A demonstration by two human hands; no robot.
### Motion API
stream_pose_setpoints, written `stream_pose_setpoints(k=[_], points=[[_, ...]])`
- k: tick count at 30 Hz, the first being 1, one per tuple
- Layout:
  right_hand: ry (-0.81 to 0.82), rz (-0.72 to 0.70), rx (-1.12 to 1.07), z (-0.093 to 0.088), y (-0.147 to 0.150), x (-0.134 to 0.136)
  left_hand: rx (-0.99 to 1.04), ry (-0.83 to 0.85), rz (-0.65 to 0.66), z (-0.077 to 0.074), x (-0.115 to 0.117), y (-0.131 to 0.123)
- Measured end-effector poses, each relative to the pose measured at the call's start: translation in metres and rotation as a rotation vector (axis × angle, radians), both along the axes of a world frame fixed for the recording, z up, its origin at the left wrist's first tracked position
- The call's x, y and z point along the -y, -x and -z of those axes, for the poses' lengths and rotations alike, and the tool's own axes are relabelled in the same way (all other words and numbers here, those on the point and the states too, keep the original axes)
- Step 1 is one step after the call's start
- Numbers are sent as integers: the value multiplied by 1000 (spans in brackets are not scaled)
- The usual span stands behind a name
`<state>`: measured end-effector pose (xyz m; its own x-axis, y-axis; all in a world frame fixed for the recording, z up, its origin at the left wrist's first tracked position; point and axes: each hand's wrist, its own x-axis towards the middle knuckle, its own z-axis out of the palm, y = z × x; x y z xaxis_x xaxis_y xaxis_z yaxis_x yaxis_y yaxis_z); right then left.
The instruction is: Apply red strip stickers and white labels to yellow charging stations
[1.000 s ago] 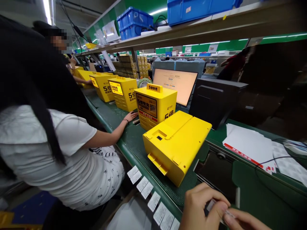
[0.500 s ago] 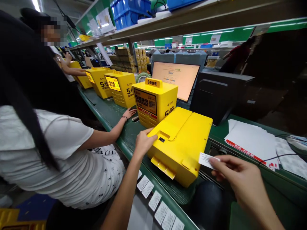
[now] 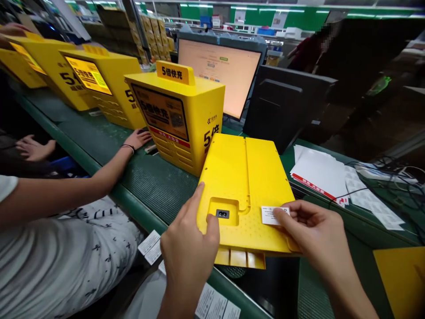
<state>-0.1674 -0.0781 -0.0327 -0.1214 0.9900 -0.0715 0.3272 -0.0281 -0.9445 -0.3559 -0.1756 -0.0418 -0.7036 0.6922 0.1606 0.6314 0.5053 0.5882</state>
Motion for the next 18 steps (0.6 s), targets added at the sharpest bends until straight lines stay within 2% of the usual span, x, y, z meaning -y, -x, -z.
stream_pose_setpoints(k=[5, 10, 18], points=[[33, 20, 2, 1, 0, -4, -19, -44, 3, 3, -1, 1], [1, 29, 46, -1, -4, -6, -16, -62, -17, 3, -1, -1], [10, 21, 73, -2, -7, -5, 22, -72, -23, -4, 0, -6]])
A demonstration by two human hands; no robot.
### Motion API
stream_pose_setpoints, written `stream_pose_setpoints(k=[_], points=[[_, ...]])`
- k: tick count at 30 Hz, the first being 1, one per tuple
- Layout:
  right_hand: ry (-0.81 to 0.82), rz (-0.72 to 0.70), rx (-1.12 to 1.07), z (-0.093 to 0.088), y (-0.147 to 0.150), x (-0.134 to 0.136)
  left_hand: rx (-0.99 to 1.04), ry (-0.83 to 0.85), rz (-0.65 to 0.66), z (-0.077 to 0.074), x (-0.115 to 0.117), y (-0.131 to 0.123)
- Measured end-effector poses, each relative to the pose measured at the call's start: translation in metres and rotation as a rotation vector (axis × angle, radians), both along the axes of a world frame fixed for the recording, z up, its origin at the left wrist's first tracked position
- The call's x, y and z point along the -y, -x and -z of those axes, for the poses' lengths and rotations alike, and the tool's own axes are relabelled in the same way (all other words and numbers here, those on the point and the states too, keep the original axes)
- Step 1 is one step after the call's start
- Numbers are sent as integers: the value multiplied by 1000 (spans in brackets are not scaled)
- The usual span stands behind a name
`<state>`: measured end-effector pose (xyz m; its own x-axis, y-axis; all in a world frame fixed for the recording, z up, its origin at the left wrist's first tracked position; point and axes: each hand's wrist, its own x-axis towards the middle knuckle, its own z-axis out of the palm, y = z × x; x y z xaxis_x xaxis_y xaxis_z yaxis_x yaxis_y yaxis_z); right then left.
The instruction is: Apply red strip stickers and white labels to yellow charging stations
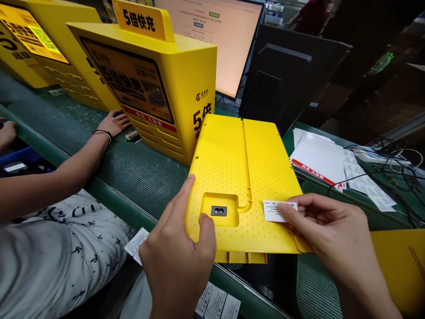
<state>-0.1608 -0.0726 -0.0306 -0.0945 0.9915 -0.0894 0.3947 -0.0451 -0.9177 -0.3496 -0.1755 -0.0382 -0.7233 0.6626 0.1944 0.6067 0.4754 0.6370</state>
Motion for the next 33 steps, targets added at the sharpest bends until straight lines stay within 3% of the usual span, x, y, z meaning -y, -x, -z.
stream_pose_setpoints(k=[14, 33], points=[[-12, -35, -31, -5, -1, 1, -96, 86, -66, -3, -3, -2], [-103, -23, 39, -5, 2, 6, -120, 72, -58, 0, -2, 0]])
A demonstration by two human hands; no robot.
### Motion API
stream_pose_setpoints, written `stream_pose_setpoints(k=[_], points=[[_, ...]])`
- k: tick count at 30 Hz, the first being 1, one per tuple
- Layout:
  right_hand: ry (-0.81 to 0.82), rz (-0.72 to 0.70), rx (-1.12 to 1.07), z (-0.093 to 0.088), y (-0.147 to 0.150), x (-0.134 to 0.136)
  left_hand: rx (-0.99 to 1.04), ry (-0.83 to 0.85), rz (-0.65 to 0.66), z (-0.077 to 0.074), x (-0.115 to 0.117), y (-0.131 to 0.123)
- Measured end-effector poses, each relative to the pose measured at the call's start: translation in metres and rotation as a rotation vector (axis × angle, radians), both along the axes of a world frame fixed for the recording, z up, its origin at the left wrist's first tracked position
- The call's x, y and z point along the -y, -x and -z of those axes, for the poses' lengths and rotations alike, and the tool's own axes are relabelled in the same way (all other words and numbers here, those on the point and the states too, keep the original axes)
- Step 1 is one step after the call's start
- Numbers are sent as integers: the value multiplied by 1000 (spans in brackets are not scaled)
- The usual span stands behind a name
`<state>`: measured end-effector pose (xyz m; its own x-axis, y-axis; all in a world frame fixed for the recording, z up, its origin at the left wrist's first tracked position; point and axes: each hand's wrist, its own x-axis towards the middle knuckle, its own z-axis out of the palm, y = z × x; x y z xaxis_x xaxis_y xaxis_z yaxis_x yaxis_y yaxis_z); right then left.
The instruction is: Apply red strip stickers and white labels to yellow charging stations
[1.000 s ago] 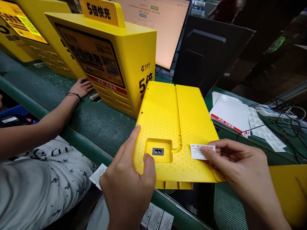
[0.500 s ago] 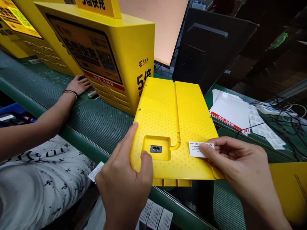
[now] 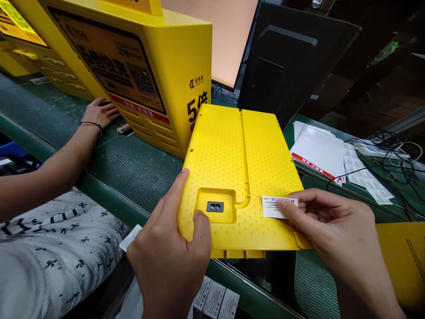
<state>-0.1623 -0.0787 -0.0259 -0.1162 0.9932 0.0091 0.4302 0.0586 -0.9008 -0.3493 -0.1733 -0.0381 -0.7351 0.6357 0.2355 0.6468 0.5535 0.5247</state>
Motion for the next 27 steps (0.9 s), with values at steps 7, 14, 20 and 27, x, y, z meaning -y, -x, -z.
stream_pose_setpoints(k=[7, 14, 20, 27], points=[[-16, -9, -12, -2, 0, -1, -4, -1, 6, 0, 0, 0], [-10, -5, -24, -3, 1, -1, -15, -9, 9, 1, 0, 0], [-11, 8, 13, -5, 5, 1, -6, -33, 16, 2, 0, 1], [14, 92, 6, -13, 15, 6, 0, -8, -9, -1, 0, 0]])
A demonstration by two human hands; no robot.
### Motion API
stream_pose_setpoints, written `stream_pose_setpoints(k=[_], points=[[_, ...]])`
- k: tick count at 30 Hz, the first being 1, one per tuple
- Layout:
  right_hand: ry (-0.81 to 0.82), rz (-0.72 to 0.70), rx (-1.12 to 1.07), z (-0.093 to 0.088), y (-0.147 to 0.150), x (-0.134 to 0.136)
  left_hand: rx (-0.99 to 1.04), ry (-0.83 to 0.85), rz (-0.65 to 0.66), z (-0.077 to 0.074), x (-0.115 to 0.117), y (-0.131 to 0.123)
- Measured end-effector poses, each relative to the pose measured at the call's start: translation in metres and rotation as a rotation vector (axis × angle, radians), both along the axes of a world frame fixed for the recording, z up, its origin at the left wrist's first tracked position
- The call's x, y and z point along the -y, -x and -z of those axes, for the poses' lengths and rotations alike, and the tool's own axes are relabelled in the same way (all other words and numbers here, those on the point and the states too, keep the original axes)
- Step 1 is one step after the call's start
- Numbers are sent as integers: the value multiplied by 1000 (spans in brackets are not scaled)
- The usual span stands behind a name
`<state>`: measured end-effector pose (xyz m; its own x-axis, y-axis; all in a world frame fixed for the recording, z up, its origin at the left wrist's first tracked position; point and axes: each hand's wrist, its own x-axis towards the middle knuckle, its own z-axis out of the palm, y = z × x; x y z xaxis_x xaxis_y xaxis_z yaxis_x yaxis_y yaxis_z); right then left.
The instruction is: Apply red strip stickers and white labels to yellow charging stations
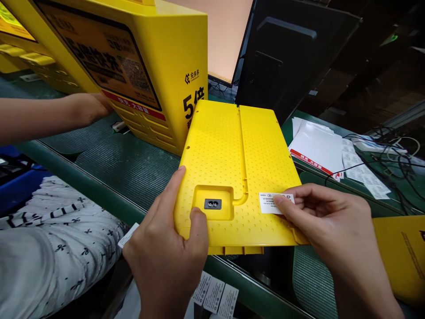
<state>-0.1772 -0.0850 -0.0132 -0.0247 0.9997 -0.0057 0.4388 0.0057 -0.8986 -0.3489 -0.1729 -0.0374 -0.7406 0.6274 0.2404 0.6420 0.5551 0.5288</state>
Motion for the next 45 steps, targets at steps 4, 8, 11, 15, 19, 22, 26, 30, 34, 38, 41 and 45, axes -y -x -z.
stream_pose_setpoints(k=[4, 8, 11, 15, 19, 22, 26, 30, 34, 38, 41, 45], points=[[7, 4, -6, -1, 1, 0, 5, 8, 2, -1, 0, 0], [8, -9, 4, -3, 2, 0, 0, 0, 8, 0, 0, 1], [1, -20, 15, -3, 1, 0, 14, -14, 18, 0, 0, 2], [-8, -66, 32, -1, -3, -2, 24, -15, 25, -1, 0, 3], [-33, -89, 49, 0, -6, -3, 6, 2, 16, -2, 0, 2], [-30, -93, 47, 1, -7, -4, 2, 9, 13, -2, 0, 2], [-42, -103, 38, 2, -5, -5, 5, 1, 20, -2, 0, 3], [-35, -27, 6, 1, 1, -1, 17, 21, 11, -3, 0, 2], [-23, -31, -11, 0, 1, -1, 33, 52, -9, -6, 0, 1], [-12, -96, 14, 1, -4, -4, 38, 30, -8, -6, -1, 1], [-12, -110, 34, 1, -5, -5, 38, 34, -8, -5, -1, 1], [-13, -122, 44, 0, -4, -5, 26, 37, 4, -5, -1, 1]])
